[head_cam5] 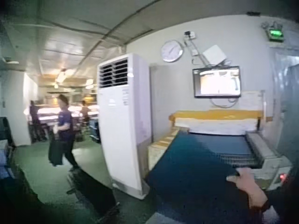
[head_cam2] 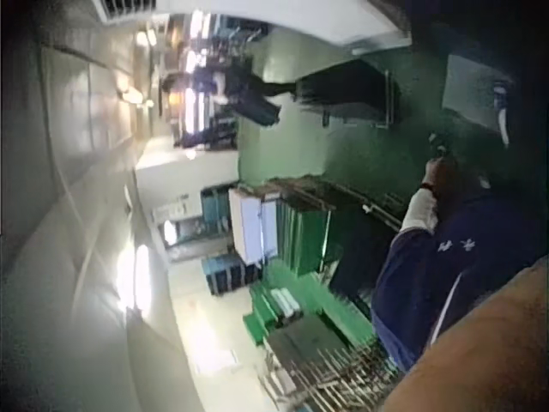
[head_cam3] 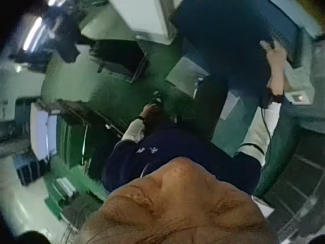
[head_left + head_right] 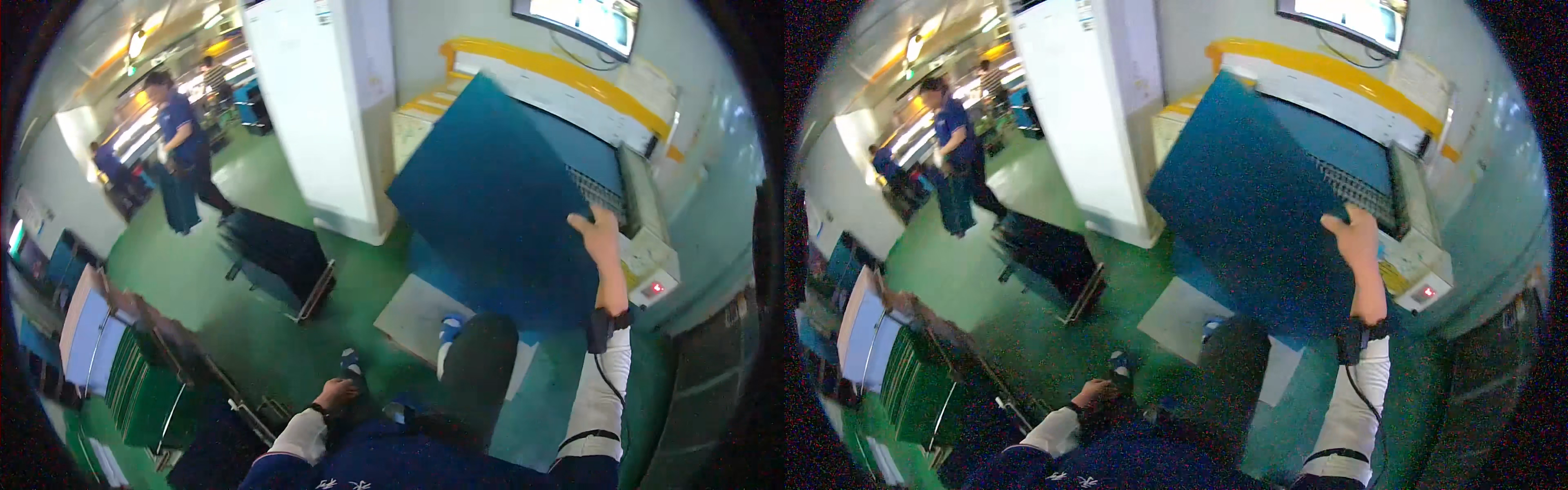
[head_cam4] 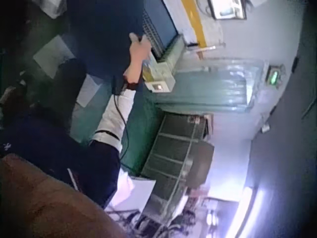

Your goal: The person is feeding blue metal sheets into a machine for processing.

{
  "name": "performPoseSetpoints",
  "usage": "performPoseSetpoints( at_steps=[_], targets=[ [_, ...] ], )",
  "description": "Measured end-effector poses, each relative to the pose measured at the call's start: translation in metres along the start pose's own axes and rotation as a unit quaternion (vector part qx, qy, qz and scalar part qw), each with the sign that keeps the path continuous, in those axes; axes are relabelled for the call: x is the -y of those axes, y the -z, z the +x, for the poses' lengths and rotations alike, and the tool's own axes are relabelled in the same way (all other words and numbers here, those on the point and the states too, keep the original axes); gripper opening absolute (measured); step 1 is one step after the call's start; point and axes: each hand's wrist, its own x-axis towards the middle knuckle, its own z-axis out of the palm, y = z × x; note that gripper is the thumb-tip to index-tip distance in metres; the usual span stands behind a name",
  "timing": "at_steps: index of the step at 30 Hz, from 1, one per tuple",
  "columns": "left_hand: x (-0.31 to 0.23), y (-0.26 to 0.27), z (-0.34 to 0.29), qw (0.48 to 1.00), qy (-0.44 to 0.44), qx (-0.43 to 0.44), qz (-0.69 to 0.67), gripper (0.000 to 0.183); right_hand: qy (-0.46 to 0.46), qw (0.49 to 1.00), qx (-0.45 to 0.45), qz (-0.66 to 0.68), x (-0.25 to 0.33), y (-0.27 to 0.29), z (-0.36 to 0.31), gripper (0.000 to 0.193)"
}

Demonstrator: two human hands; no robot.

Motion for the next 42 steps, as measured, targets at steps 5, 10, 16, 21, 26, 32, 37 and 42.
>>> performPoseSetpoints(
  at_steps=[5,10,16,21,26,32,37,42],
  targets=[
    [0.001,0.007,0.0,0.998,0.0,-0.004,0.059,0.025,-0.089,0.893,-0.139,0.418,-0.034,0.041,0.003,0.024],
    [0.021,0.036,0.006,0.985,-0.124,0.067,0.103,0.026,-0.29,0.77,-0.267,0.502,-0.016,0.028,-0.004,0.034],
    [0.006,0.019,0.008,0.998,0.038,-0.049,-0.011,0.024,-0.147,0.776,-0.012,0.613,-0.033,-0.015,-0.026,0.023],
    [0.011,0.029,0.013,0.998,0.036,-0.016,-0.047,0.022,-0.224,0.595,-0.001,0.772,0.019,-0.053,-0.043,0.02],
    [0.015,0.032,0.023,0.997,0.046,-0.002,-0.065,0.019,-0.284,0.582,-0.035,0.761,0.021,-0.083,-0.06,0.012],
    [0.0,0.008,0.002,0.997,0.04,-0.04,-0.05,0.016,-0.311,0.524,-0.02,0.792,0.016,-0.108,-0.072,0.01],
    [0.019,0.035,0.013,0.981,-0.083,0.038,0.17,0.022,-0.348,0.521,-0.027,0.779,0.019,-0.119,-0.075,0.012],
    [0.029,0.045,0.028,0.997,0.048,0.012,-0.056,0.036,-0.347,0.505,-0.02,0.79,0.012,-0.128,-0.078,0.014]
  ],
)
